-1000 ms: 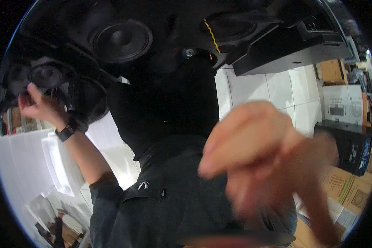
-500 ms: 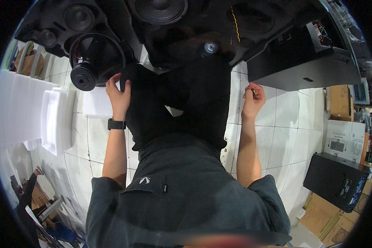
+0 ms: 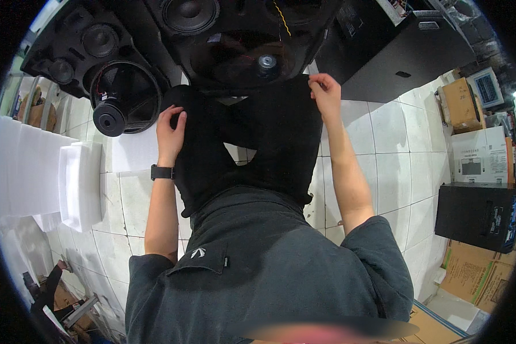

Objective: The person installs speakers into a large black speaker cabinet. They place a speaker into a circular cutout, connect yellow wires to the terminals, and secure the speaker in place. The person repeats this process for multiple speakers within the cabinet.

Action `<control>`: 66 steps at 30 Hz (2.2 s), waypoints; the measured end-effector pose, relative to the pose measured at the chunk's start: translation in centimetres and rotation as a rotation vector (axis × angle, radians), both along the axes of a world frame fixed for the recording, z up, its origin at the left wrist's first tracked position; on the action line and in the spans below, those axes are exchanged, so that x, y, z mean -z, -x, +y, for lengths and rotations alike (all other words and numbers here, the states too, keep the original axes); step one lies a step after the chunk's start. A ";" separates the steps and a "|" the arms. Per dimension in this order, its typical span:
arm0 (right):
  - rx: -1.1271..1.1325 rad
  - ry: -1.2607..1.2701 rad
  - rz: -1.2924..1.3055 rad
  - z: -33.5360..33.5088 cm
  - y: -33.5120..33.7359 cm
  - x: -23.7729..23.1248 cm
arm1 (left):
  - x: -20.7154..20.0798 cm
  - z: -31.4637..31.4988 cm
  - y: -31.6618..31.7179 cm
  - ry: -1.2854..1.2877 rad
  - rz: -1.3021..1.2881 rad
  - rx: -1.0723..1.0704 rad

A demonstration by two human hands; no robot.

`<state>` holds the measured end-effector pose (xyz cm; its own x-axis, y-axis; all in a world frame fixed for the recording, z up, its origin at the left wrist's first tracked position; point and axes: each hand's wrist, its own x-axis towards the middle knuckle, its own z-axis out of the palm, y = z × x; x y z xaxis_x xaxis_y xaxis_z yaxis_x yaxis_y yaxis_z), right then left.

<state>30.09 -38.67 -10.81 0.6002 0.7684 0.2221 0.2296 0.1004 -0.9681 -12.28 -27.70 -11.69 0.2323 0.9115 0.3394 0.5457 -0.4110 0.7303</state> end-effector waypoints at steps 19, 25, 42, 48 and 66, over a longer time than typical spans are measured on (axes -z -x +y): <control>-0.064 0.198 0.076 8.8 -1.1 -1.4 | -5.4 6.7 -21.0 0.480 -0.427 0.450; -0.145 0.148 0.692 12.3 1.0 0.0 | -4.4 12.4 -29.4 0.643 -0.456 0.370; -0.360 -0.099 1.229 15.1 1.5 1.1 | -5.2 14.4 -30.2 0.726 -0.450 0.667; -0.054 -0.163 0.679 15.3 3.0 0.9 | -4.6 15.1 -30.0 0.700 -0.442 0.639; -0.265 -0.236 1.243 14.0 4.4 1.0 | -5.4 15.1 -29.0 0.876 -0.442 0.664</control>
<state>25.70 -24.70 -11.79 0.3368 0.9140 -0.2263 -0.8600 0.2007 -0.4692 16.67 -12.62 -6.27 0.7672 0.6181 -0.1713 0.0438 0.2159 0.9754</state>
